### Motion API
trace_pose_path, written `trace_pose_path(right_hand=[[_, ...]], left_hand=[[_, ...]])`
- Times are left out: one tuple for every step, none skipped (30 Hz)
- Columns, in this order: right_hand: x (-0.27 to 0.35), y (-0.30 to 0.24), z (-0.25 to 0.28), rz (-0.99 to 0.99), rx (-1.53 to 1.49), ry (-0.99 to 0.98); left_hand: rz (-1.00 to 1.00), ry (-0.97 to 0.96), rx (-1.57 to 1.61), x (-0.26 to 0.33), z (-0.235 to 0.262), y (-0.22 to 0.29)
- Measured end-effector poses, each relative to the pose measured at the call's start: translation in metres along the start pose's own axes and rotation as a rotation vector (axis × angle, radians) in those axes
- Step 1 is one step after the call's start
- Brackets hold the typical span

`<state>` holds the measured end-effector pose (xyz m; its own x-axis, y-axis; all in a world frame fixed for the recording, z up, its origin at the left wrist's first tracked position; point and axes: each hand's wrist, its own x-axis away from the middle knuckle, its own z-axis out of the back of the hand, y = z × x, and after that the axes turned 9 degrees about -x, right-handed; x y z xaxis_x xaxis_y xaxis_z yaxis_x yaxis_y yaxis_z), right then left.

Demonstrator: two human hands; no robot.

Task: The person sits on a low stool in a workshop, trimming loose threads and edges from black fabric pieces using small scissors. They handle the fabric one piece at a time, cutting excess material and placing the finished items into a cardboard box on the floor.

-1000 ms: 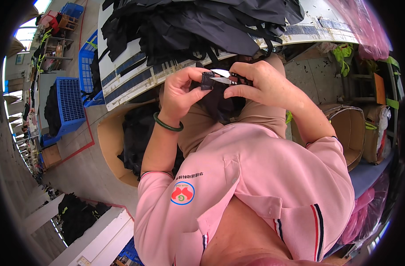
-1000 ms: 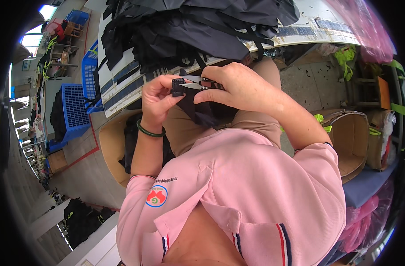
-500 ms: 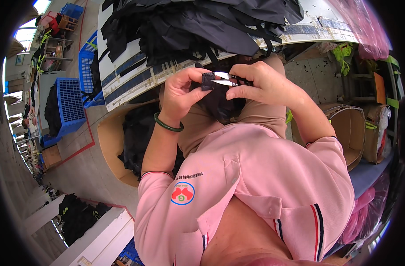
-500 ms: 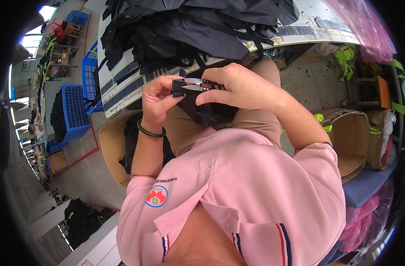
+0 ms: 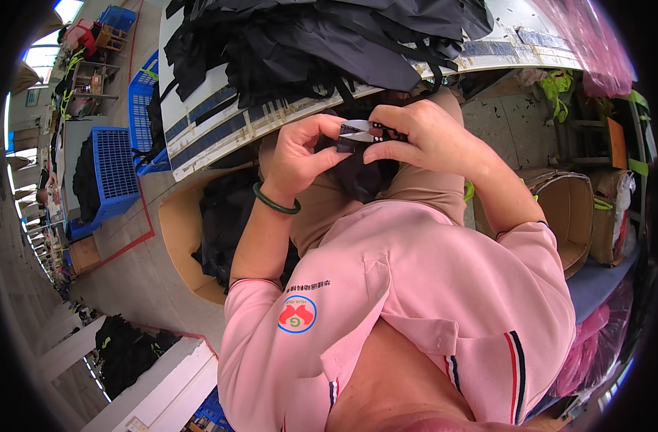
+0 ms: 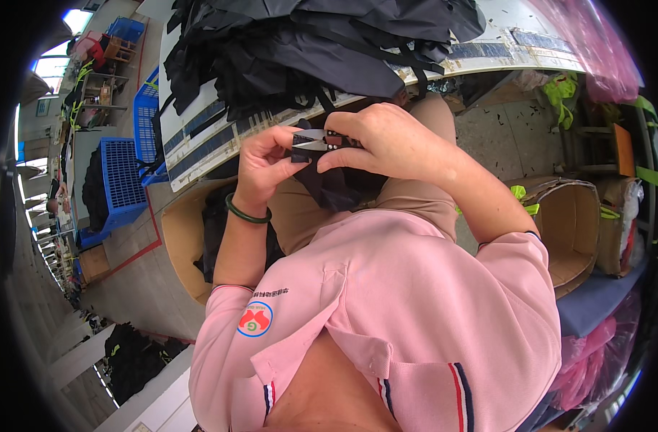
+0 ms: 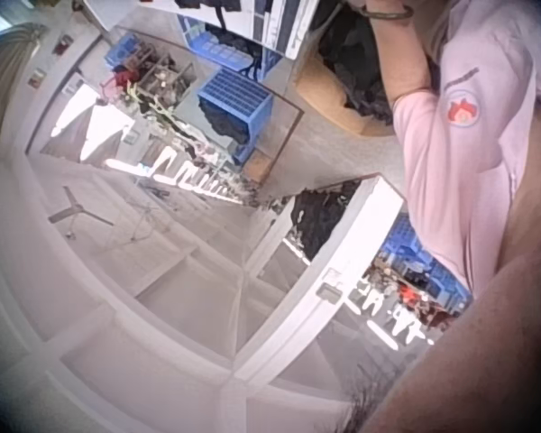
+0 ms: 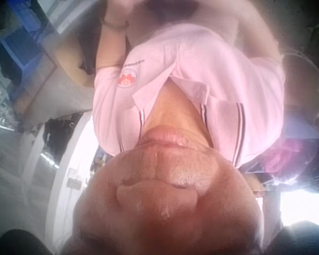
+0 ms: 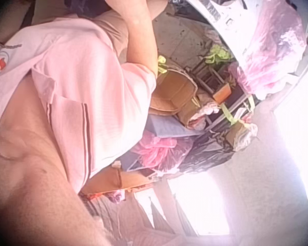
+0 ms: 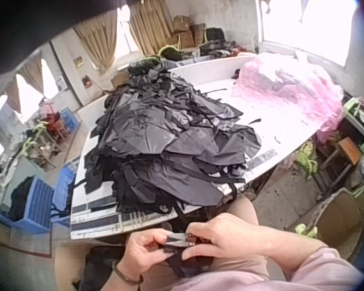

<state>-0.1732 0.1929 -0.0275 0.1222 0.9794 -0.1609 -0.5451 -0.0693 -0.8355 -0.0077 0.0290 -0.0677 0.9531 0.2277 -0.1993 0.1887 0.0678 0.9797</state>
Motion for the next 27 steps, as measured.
trace_pose_path(right_hand=[[-0.001,-0.001,0.001,-0.009,0.002,-0.023],[-0.003,-0.003,0.003,-0.018,0.005,-0.046],[-0.004,-0.004,0.005,-0.027,0.008,-0.068],[-0.004,-0.004,0.005,-0.024,-0.022,-0.054],[-0.003,-0.003,0.006,-0.021,-0.052,-0.04],[-0.002,-0.003,0.007,-0.018,-0.082,-0.027],[-0.002,-0.002,0.008,-0.045,-0.097,-0.049],[-0.001,-0.002,0.01,-0.073,-0.113,-0.072],[-0.001,-0.002,0.011,-0.1,-0.128,-0.095],[-0.001,-0.001,0.01,-0.081,-0.133,-0.09],[-0.001,0.0,0.009,-0.061,-0.139,-0.086],[0.0,0.002,0.008,-0.042,-0.144,-0.081],[0.0,0.002,0.008,-0.043,-0.115,-0.077],[0.0,0.003,0.008,-0.043,-0.086,-0.072],[0.001,0.003,0.008,-0.043,-0.057,-0.067],[0.001,0.003,0.007,-0.034,-0.037,-0.053],[0.001,0.003,0.007,-0.024,-0.017,-0.04],[0.002,0.003,0.007,-0.014,0.003,-0.026],[0.002,0.004,0.006,-0.006,0.009,-0.015],[0.003,0.005,0.005,0.002,0.015,-0.004],[0.003,0.005,0.005,0.01,0.021,0.007],[0.004,0.005,0.005,0.006,0.026,0.009],[0.004,0.004,0.005,0.003,0.03,0.011],[0.005,0.004,0.005,-0.001,0.034,0.013],[0.005,0.004,0.005,0.004,0.033,0.016],[0.006,0.005,0.005,0.008,0.031,0.019],[0.007,0.005,0.004,0.012,0.03,0.023]], left_hand=[[0.007,0.003,0.014,0.0,-0.001,0.001],[0.015,0.006,0.028,0.0,-0.003,0.003],[0.022,0.008,0.042,-0.001,-0.004,0.004],[0.02,0.012,0.047,0.0,-0.003,0.003],[0.018,0.016,0.053,0.001,-0.002,0.002],[0.016,0.019,0.058,0.001,-0.001,0.001],[0.028,0.025,0.069,0.001,-0.001,0.002],[0.041,0.031,0.081,0.001,-0.001,0.004],[0.054,0.038,0.092,0.001,-0.002,0.004],[0.051,0.037,0.089,0.001,-0.002,0.004],[0.048,0.038,0.086,0.001,-0.001,0.002],[0.045,0.038,0.082,0.0,-0.001,0.002],[0.048,0.04,0.083,0.0,-0.001,0.002],[0.051,0.043,0.084,0.0,-0.001,0.002],[0.054,0.045,0.084,0.0,-0.002,0.002],[0.056,0.044,0.094,0.0,-0.002,0.003],[0.057,0.044,0.103,-0.001,-0.003,0.003],[0.059,0.043,0.112,-0.001,-0.004,0.003],[0.047,0.037,0.089,-0.001,-0.003,0.002],[0.034,0.032,0.067,0.0,-0.001,-0.001],[0.022,0.026,0.044,0.0,0.0,-0.002],[0.019,0.03,0.051,0.0,0.0,-0.002],[0.015,0.034,0.057,0.0,-0.001,-0.001],[0.011,0.038,0.064,-0.001,-0.002,0.0],[0.01,0.045,0.059,-0.001,-0.003,0.001],[0.009,0.053,0.054,-0.001,-0.004,0.002],[0.008,0.06,0.049,-0.002,-0.004,0.003]])
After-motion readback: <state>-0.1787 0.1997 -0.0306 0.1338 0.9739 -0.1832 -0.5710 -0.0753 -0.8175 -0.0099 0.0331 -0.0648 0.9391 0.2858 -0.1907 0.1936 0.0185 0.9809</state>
